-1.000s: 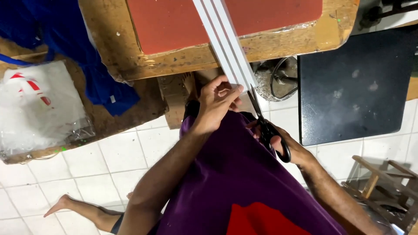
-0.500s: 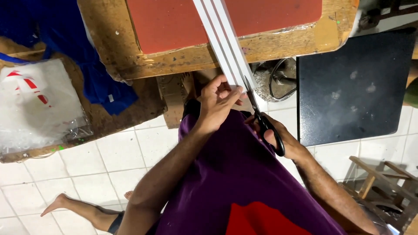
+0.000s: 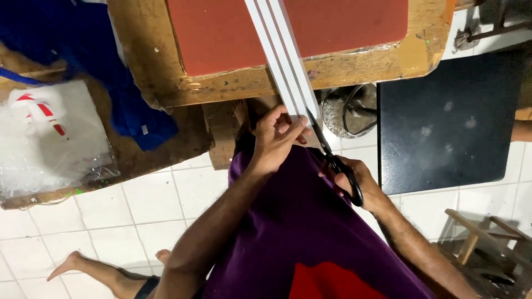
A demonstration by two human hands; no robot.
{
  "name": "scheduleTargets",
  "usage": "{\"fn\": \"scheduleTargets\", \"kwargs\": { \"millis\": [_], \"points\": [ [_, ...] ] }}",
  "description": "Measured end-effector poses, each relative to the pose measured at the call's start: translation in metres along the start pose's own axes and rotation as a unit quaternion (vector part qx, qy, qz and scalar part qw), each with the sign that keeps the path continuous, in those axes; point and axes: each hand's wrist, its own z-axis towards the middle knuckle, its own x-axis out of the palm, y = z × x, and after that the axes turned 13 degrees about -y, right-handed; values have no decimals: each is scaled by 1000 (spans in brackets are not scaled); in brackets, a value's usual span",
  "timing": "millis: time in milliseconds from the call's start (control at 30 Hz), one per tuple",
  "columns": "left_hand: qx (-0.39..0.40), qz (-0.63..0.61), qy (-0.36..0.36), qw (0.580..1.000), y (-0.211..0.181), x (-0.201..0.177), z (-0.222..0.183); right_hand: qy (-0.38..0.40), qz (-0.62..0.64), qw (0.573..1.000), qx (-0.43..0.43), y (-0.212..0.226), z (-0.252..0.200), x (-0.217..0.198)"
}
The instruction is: Marking a package and cutting white strips of material with scissors in a production environment.
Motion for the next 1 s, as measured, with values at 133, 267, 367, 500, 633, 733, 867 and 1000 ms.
{"fn": "scheduleTargets", "kwargs": {
  "millis": [133,267,367,500,633,733,867,1000],
  "points": [
    [-6,7,-4,1000,7,-3,2,-4,-12,1000,1,7,1,5],
    [-2,18,1,1000,1,0,-1,-13,-21,1000,-3,-6,5,5],
    [-8,18,5,1000,1,-4,0,-22,-14,999,21,-8,5,7],
    [-5,25,14,1000,-8,-4,0,-27,-28,999,25,1,8,10],
    [-13,33,31,999,-11,-6,-2,-31,-26,999,34,11,9,13],
    [-32,17,37,999,-11,-4,-5,-38,-11,998,43,15,11,16],
    [-55,-8,49,997,-20,1,-9,-48,3,998,47,13,17,16],
    [-51,-11,68,996,-17,0,-9,-51,2,998,39,13,29,15]
  ]
}}
